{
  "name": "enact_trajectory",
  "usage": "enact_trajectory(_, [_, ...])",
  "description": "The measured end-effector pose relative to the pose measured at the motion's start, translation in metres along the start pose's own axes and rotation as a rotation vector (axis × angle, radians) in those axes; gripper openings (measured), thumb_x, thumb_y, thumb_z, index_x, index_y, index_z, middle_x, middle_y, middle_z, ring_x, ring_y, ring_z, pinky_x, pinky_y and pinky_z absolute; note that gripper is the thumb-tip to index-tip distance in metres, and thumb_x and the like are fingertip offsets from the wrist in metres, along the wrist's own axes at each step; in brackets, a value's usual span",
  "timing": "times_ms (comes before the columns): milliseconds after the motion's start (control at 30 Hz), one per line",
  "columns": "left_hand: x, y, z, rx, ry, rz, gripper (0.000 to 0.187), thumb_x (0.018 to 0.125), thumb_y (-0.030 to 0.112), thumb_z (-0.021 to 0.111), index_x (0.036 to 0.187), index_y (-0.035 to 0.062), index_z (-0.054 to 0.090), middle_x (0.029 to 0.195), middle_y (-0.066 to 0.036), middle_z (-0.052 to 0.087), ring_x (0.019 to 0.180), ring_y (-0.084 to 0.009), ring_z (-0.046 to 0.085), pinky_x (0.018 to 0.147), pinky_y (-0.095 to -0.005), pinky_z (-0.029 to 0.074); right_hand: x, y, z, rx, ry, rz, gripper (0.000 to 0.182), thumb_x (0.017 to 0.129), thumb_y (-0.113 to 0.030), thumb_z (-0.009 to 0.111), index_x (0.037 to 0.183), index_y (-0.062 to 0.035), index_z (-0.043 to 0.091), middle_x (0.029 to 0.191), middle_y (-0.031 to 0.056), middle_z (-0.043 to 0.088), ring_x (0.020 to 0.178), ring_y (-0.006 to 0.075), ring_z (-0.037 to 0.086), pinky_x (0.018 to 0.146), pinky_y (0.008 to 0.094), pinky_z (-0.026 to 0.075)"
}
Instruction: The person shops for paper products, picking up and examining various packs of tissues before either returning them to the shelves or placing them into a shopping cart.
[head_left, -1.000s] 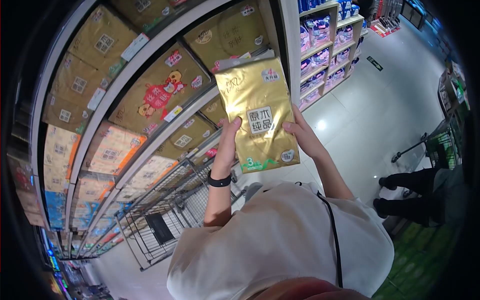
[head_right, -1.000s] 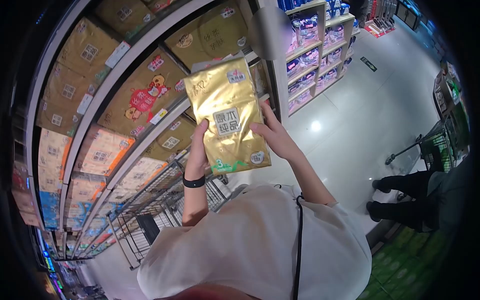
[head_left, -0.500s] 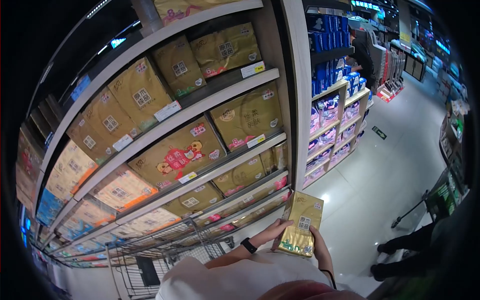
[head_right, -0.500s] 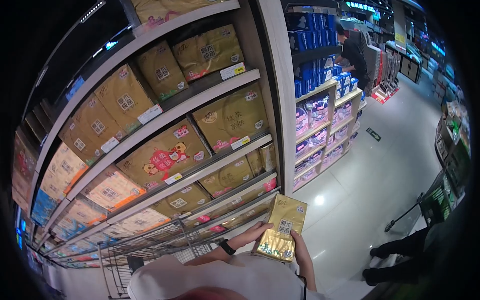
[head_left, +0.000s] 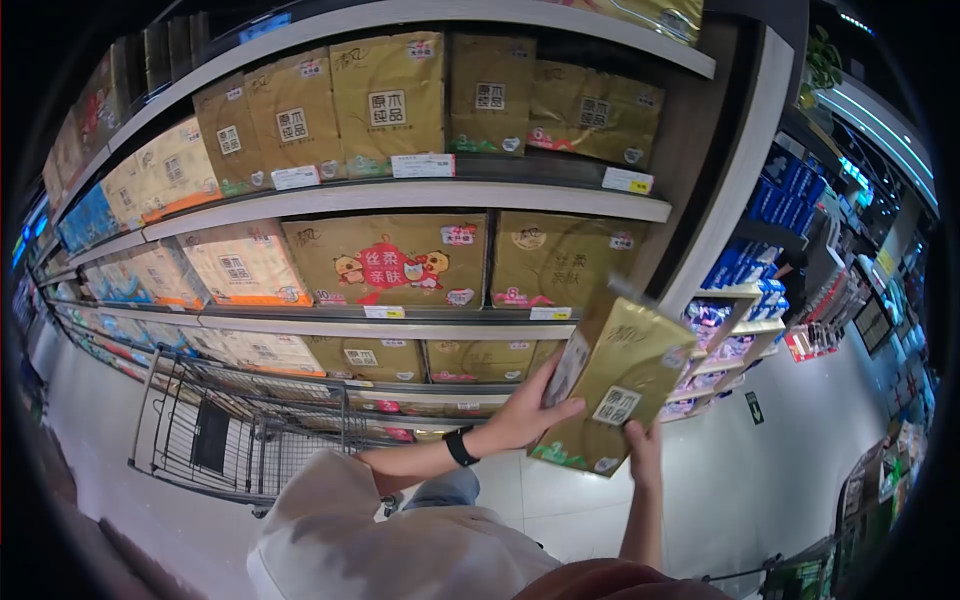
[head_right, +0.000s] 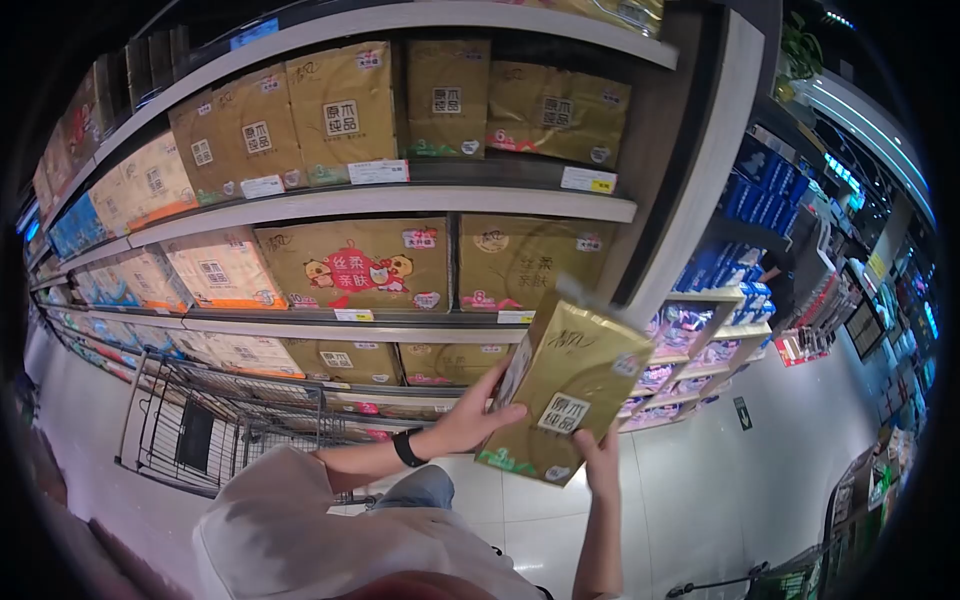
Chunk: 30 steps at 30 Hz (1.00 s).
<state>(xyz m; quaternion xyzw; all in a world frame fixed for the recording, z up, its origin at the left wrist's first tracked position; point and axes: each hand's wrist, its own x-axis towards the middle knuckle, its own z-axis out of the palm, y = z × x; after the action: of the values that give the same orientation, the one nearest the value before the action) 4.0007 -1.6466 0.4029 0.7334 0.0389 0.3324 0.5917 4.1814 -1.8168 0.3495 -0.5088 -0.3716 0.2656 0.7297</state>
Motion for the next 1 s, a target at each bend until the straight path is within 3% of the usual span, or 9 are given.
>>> enact_trajectory(100, [0.086, 0.102, -0.062, 0.607, 0.079, 0.646, 0.079, 0.087, 0.024, 0.072, 0.152, 0.0030, 0.032, 0.155, -0.022, 0.034, 0.142, -0.0345, 0.036, 0.116, -0.0397, 0.030, 0.098, -0.092, 0.029, -0.152, -0.034, -0.333, 0.059, 0.082, -0.023, 0.082, 0.128, -0.0015, 0.053, 0.121, 0.0122, 0.060, 0.114, 0.0212, 0.057, 0.098, 0.0353, 0.047])
enact_trajectory(167, [0.135, 0.125, -0.094, 0.630, 0.159, 0.825, 0.069, 0.085, 0.012, 0.067, 0.149, 0.0049, 0.041, 0.153, -0.019, 0.040, 0.138, -0.0369, 0.042, 0.115, -0.0409, 0.032, 0.165, -0.131, 0.053, -0.212, -0.021, -0.465, 0.044, 0.084, -0.016, 0.077, 0.122, -0.0029, 0.059, 0.118, 0.0131, 0.062, 0.115, 0.0221, 0.058, 0.096, 0.0357, 0.049])
enact_trajectory(200, [0.155, 0.125, -0.108, 0.594, 0.215, 0.839, 0.068, 0.083, 0.006, 0.063, 0.148, 0.0044, 0.043, 0.152, -0.019, 0.042, 0.137, -0.0367, 0.044, 0.115, -0.0413, 0.033, 0.206, -0.129, 0.044, -0.765, 0.013, -0.738, 0.049, 0.086, -0.015, 0.075, 0.129, -0.0026, 0.055, 0.124, 0.0128, 0.060, 0.116, 0.0233, 0.057, 0.100, 0.0374, 0.047])
enact_trajectory(267, [0.181, 0.127, -0.133, 0.622, 0.311, 0.831, 0.069, 0.078, -0.007, 0.053, 0.145, 0.0015, 0.044, 0.149, -0.020, 0.045, 0.135, -0.0376, 0.046, 0.114, -0.0415, 0.034, 0.303, -0.087, 0.015, -1.109, 0.043, -0.963, 0.055, 0.088, -0.015, 0.072, 0.138, -0.0036, 0.049, 0.132, 0.0109, 0.059, 0.119, 0.0242, 0.057, 0.104, 0.0385, 0.045])
enact_trajectory(333, [0.199, 0.117, -0.158, 0.655, 0.398, 0.877, 0.068, 0.078, -0.008, 0.053, 0.145, 0.0005, 0.044, 0.148, -0.021, 0.046, 0.134, -0.0383, 0.046, 0.113, -0.0417, 0.035, 0.362, -0.082, 0.034, -0.884, 0.033, -0.934, 0.057, 0.089, -0.016, 0.071, 0.139, -0.0050, 0.048, 0.132, 0.0093, 0.059, 0.120, 0.0240, 0.056, 0.105, 0.0380, 0.044])
enact_trajectory(467, [0.210, 0.095, -0.194, 0.739, 0.616, 0.913, 0.058, 0.081, -0.004, 0.061, 0.138, -0.0027, 0.051, 0.137, -0.023, 0.055, 0.124, -0.0395, 0.054, 0.105, -0.0414, 0.043, 0.375, -0.136, 0.125, -1.328, -0.107, -1.188, 0.042, 0.090, -0.025, 0.071, 0.122, -0.0013, 0.059, 0.126, 0.0143, 0.058, 0.118, 0.0239, 0.055, 0.100, 0.0384, 0.044])
enact_trajectory(567, [0.215, 0.100, -0.202, 0.681, 0.698, 0.846, 0.043, 0.088, 0.002, 0.064, 0.130, -0.0033, 0.057, 0.124, -0.021, 0.064, 0.111, -0.0326, 0.064, 0.095, -0.0354, 0.049, 0.375, -0.159, 0.173, -0.533, -0.291, -0.791, 0.042, 0.092, -0.037, 0.067, 0.108, 0.0025, 0.061, 0.103, 0.0141, 0.067, 0.096, 0.0224, 0.061, 0.084, 0.0341, 0.049])
enact_trajectory(733, [0.222, 0.115, -0.204, 0.784, 0.934, 0.879, 0.022, 0.093, 0.008, 0.064, 0.112, -0.0038, 0.065, 0.091, -0.022, 0.068, 0.080, -0.0326, 0.068, 0.068, -0.0373, 0.051, 0.365, -0.173, 0.205, -0.643, -0.211, -0.891, 0.048, 0.094, -0.042, 0.063, 0.107, 0.0040, 0.062, 0.093, 0.0177, 0.072, 0.087, 0.0304, 0.069, 0.080, 0.0382, 0.051])
enact_trajectory(1000, [0.203, 0.131, -0.181, 1.007, 1.101, 0.587, 0.025, 0.095, 0.021, 0.064, 0.106, -0.0019, 0.067, 0.081, -0.019, 0.071, 0.076, -0.0243, 0.074, 0.064, -0.0339, 0.053, 0.363, -0.164, 0.216, -0.752, -0.167, -0.925, 0.055, 0.097, -0.049, 0.055, 0.112, 0.0031, 0.061, 0.095, 0.0259, 0.070, 0.093, 0.0443, 0.066, 0.081, 0.0474, 0.051])
